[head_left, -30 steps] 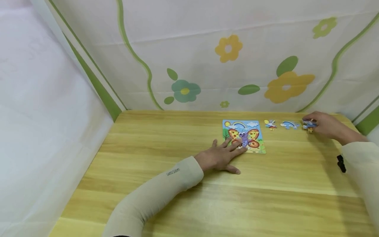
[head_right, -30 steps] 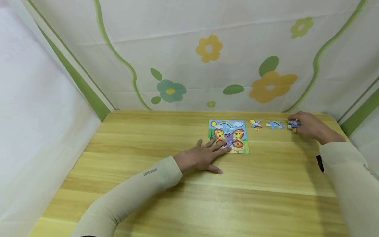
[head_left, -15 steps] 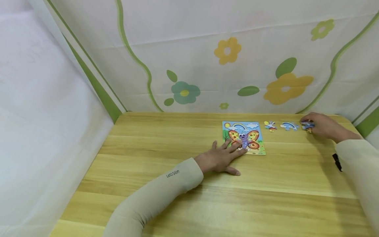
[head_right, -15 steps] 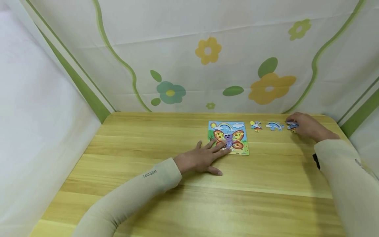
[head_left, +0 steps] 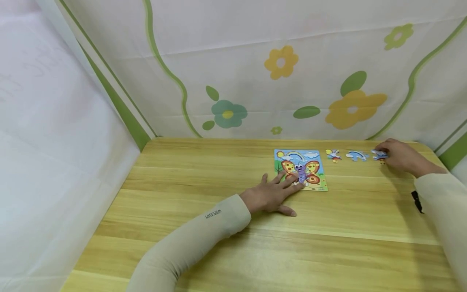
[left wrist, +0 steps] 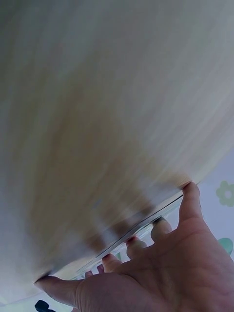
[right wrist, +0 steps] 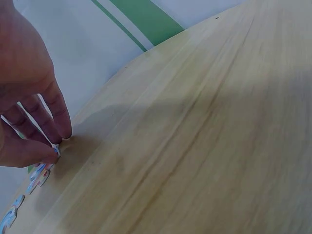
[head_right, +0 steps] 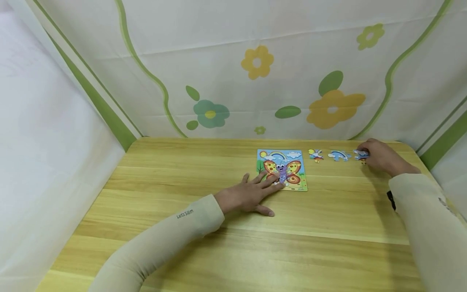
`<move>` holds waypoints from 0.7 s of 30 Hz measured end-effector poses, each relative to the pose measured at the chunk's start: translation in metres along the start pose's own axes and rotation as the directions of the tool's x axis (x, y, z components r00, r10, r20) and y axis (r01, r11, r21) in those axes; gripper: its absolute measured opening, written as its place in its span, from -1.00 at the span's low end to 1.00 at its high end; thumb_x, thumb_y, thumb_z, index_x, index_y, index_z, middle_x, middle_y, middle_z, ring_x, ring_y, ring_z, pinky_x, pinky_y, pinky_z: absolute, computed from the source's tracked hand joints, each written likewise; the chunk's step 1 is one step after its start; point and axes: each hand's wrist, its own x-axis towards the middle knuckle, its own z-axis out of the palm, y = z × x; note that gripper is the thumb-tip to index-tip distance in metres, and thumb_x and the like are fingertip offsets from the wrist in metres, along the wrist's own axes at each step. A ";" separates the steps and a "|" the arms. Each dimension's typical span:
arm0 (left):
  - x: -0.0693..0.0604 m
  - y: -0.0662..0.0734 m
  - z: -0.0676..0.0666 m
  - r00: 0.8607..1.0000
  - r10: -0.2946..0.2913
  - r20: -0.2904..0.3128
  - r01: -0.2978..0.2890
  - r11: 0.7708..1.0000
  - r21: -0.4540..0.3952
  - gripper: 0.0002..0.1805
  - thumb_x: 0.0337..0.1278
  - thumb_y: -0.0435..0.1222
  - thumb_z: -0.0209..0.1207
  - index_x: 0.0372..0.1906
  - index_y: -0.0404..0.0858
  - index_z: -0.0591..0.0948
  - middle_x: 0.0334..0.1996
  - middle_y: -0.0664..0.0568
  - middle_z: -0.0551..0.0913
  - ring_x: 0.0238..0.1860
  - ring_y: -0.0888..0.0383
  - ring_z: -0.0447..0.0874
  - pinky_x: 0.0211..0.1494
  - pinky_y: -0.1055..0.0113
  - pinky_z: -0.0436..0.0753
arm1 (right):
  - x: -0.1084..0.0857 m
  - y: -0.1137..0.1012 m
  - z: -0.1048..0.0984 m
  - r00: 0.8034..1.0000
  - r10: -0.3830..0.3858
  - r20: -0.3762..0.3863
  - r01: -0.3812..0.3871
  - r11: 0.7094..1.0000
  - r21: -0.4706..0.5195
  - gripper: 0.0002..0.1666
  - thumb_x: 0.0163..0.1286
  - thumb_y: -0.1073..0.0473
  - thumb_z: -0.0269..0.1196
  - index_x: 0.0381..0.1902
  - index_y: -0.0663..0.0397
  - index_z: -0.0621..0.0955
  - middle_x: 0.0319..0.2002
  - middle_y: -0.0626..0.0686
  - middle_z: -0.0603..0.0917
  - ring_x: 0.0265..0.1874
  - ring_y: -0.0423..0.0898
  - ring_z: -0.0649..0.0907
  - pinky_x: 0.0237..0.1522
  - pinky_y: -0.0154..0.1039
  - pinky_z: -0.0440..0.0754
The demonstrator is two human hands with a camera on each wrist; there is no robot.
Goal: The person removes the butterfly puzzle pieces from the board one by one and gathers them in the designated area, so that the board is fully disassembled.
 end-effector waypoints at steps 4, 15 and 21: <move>-0.001 0.000 -0.001 1.000 0.002 -0.003 -0.002 1.000 -0.005 -0.02 0.41 0.37 -0.03 0.72 0.27 -0.21 0.75 0.22 -0.28 0.75 0.01 -0.40 0.67 -0.31 0.02 | -0.001 -0.001 -0.001 1.000 0.007 0.003 -0.007 1.000 -0.001 -0.57 0.28 0.56 0.15 0.12 0.69 0.53 0.06 0.63 0.50 -0.01 0.50 0.58 0.02 0.42 0.53; -0.001 0.001 -0.003 1.000 0.002 -0.002 -0.002 1.000 -0.008 -0.02 0.41 0.36 -0.02 0.72 0.27 -0.20 0.75 0.21 -0.27 0.75 0.01 -0.39 0.67 -0.31 0.02 | -0.003 -0.001 -0.001 1.000 -0.002 -0.002 0.002 1.000 -0.024 -0.54 0.26 0.58 0.16 0.14 0.69 0.51 0.11 0.65 0.48 0.05 0.55 0.55 0.06 0.45 0.51; -0.001 0.001 -0.003 1.000 -0.003 -0.001 0.003 1.000 0.007 -0.01 0.40 0.37 -0.01 0.72 0.26 -0.20 0.75 0.19 -0.25 0.75 0.00 -0.37 0.66 -0.30 0.05 | -0.003 -0.007 -0.001 1.000 -0.006 -0.007 0.006 0.999 -0.037 -0.50 0.28 0.59 0.18 0.20 0.70 0.48 0.16 0.69 0.45 0.11 0.61 0.50 0.10 0.48 0.49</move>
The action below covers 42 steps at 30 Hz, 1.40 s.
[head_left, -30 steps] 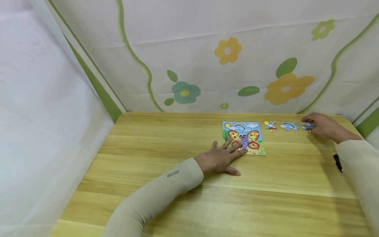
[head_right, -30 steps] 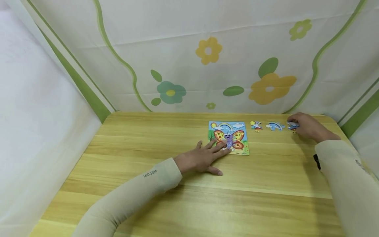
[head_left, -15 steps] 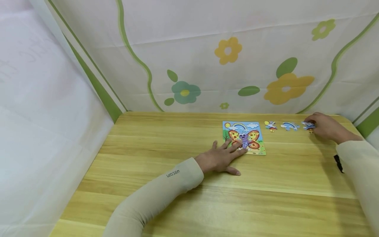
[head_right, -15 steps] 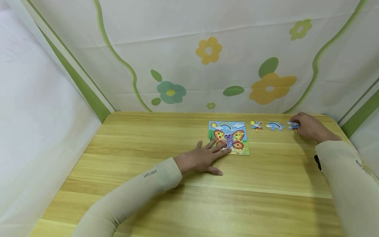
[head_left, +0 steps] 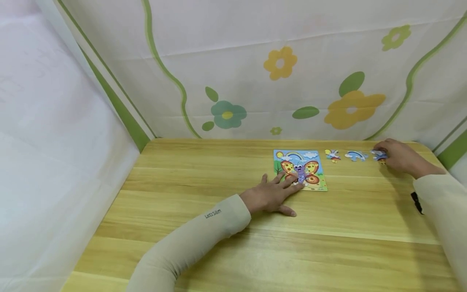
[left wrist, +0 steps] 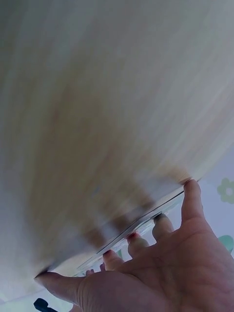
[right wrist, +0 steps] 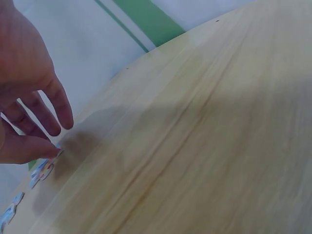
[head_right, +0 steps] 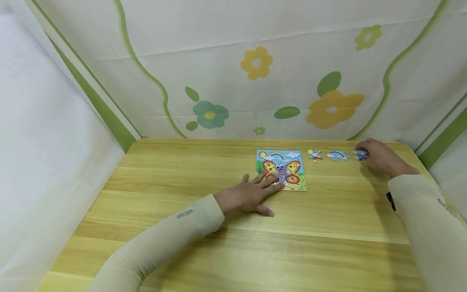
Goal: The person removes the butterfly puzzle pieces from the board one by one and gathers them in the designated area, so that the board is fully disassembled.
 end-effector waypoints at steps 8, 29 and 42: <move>0.001 -0.001 0.001 1.000 0.005 -0.011 -0.005 1.000 -0.009 0.00 0.40 0.35 0.02 0.73 0.23 -0.19 0.75 0.18 -0.24 0.75 -0.02 -0.36 0.67 -0.30 0.02 | 0.011 -0.034 -0.008 0.998 -0.049 -0.040 0.050 0.998 0.025 -0.40 0.24 0.59 0.13 0.27 0.67 0.44 0.23 0.68 0.42 0.21 0.63 0.41 0.21 0.51 0.41; -0.025 -0.020 0.011 0.999 -0.012 -0.033 0.010 0.999 -0.045 0.02 0.38 0.35 0.05 0.73 0.18 -0.16 0.75 0.18 -0.26 0.75 -0.05 -0.32 0.63 -0.39 0.01 | 0.048 -0.182 0.004 0.961 -0.264 -0.085 0.274 0.951 0.146 -0.47 0.40 0.36 0.34 0.31 0.36 0.57 0.33 0.41 0.55 0.38 0.43 0.45 0.39 0.40 0.40; -0.032 -0.025 0.007 0.999 -0.035 -0.003 0.035 0.990 -0.137 0.02 0.36 0.32 0.11 0.72 0.25 -0.14 0.74 0.26 -0.28 0.74 -0.11 -0.29 0.59 -0.45 0.05 | 0.059 -0.217 0.024 0.939 -0.343 -0.035 0.341 0.906 0.250 -0.46 0.42 0.39 0.33 0.35 0.24 0.58 0.37 0.37 0.55 0.40 0.41 0.48 0.39 0.41 0.40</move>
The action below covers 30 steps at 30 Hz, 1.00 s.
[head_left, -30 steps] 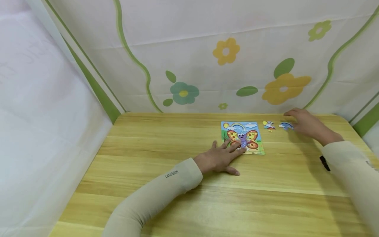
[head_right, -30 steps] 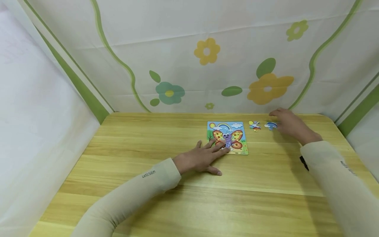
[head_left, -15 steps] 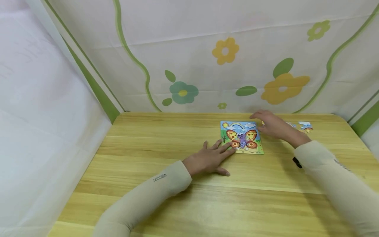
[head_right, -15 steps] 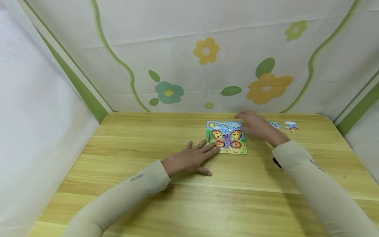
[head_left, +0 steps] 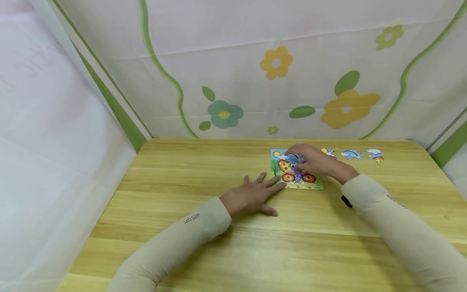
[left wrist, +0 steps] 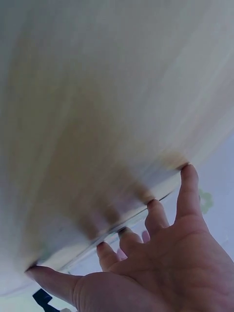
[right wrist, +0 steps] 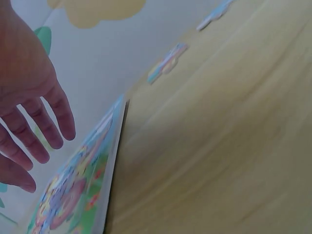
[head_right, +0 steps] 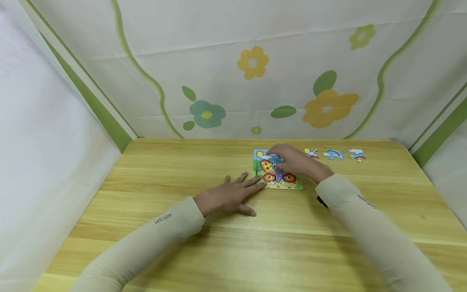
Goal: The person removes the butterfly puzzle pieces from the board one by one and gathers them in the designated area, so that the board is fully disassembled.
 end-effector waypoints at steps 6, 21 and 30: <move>0.000 0.000 -0.005 1.000 -0.008 0.027 0.008 1.000 -0.017 0.03 0.33 0.30 0.16 0.72 0.26 -0.12 0.74 0.29 -0.28 0.75 -0.09 -0.30 0.60 -0.44 0.04 | 0.004 -0.001 0.008 0.999 0.024 0.042 -0.027 0.998 0.058 -0.46 0.48 0.33 0.31 0.39 0.17 0.57 0.43 0.32 0.52 0.45 0.38 0.44 0.42 0.42 0.37; 0.003 -0.006 -0.010 0.998 -0.010 0.060 0.015 0.997 -0.079 0.02 0.30 0.25 0.25 0.70 0.34 -0.06 0.72 0.37 -0.27 0.75 -0.01 -0.33 0.64 -0.40 -0.05 | 0.009 -0.004 0.015 0.998 -0.006 0.056 0.005 1.000 0.022 -0.50 0.43 0.38 0.33 0.32 0.20 0.61 0.33 0.26 0.62 0.40 0.36 0.49 0.40 0.40 0.40; 0.005 -0.009 -0.010 0.998 -0.004 0.062 0.010 0.996 -0.087 0.00 0.29 0.25 0.25 0.69 0.38 -0.04 0.72 0.42 -0.27 0.75 0.03 -0.33 0.64 -0.40 -0.08 | 0.008 -0.005 0.017 0.998 0.000 0.063 -0.002 1.000 0.027 -0.48 0.44 0.43 0.30 0.34 0.20 0.60 0.34 0.25 0.61 0.42 0.35 0.48 0.43 0.40 0.37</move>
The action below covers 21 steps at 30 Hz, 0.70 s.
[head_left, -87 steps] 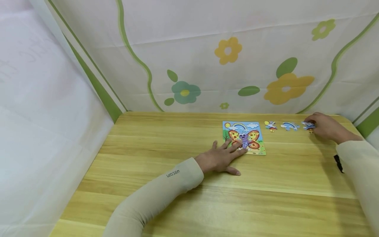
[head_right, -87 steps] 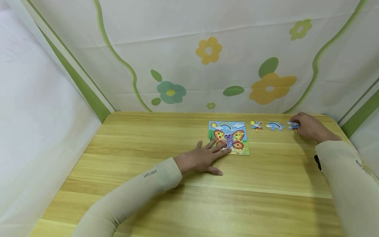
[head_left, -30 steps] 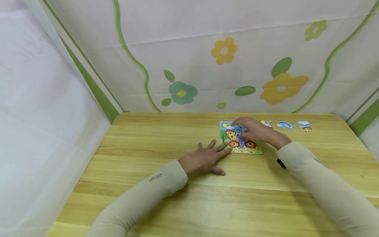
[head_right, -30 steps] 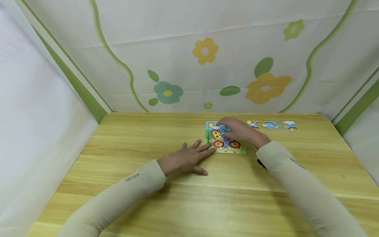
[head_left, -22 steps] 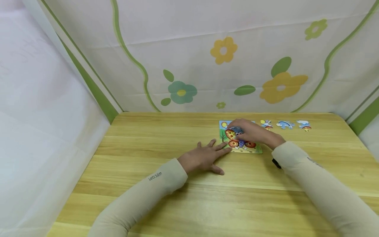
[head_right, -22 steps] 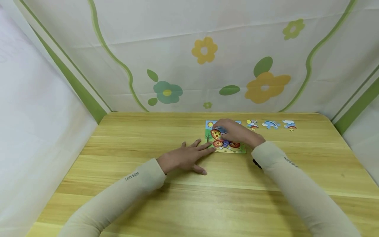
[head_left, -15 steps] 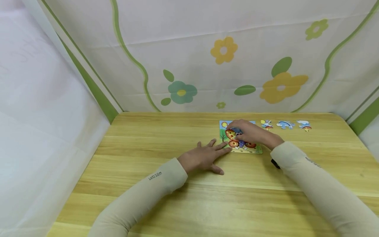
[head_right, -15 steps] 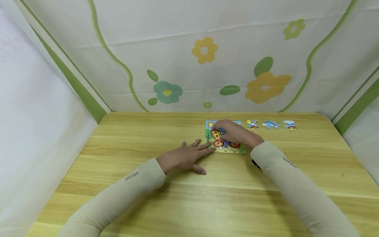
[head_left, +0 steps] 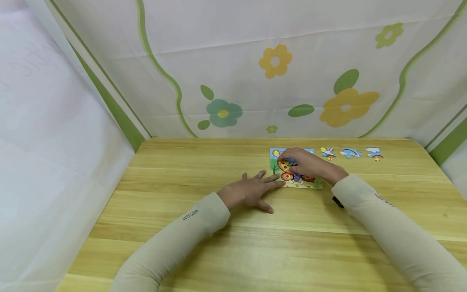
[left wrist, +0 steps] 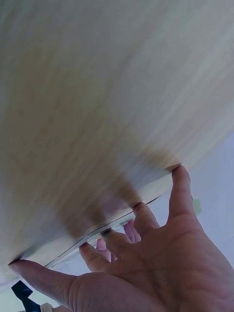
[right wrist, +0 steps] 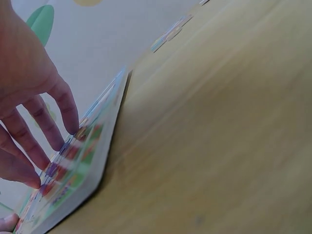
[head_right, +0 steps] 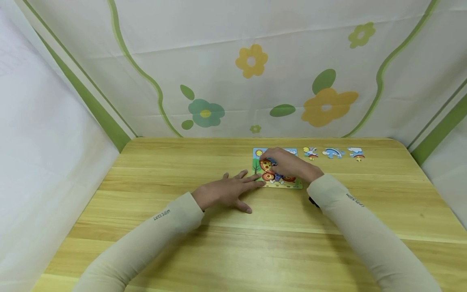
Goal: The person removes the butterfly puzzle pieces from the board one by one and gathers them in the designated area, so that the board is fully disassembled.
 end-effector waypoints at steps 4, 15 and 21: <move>0.000 0.000 0.000 1.000 0.000 0.001 0.000 1.000 0.000 0.01 0.29 0.24 0.26 0.69 0.37 -0.04 0.72 0.41 -0.27 0.75 0.02 -0.33 0.64 -0.41 -0.07 | 0.001 -0.001 0.000 1.000 -0.010 -0.001 0.010 1.000 -0.009 -0.48 0.43 0.44 0.29 0.34 0.23 0.60 0.35 0.27 0.60 0.42 0.37 0.47 0.44 0.41 0.35; 0.000 -0.001 0.001 1.000 0.005 -0.005 -0.005 1.000 -0.008 0.01 0.29 0.24 0.26 0.69 0.38 -0.04 0.71 0.42 -0.27 0.75 0.03 -0.33 0.64 -0.40 -0.08 | 0.002 0.000 0.002 1.000 -0.017 0.004 0.017 1.000 -0.010 -0.45 0.41 0.49 0.26 0.35 0.22 0.59 0.36 0.27 0.58 0.43 0.38 0.45 0.42 0.40 0.38; 0.001 -0.002 0.002 1.000 0.003 -0.005 -0.003 1.000 -0.005 0.01 0.29 0.24 0.25 0.69 0.40 -0.06 0.71 0.43 -0.28 0.75 0.05 -0.35 0.65 -0.40 -0.09 | 0.003 -0.003 0.001 0.999 -0.033 -0.001 0.033 0.999 -0.034 -0.46 0.39 0.50 0.28 0.32 0.23 0.61 0.32 0.27 0.59 0.37 0.36 0.51 0.36 0.35 0.48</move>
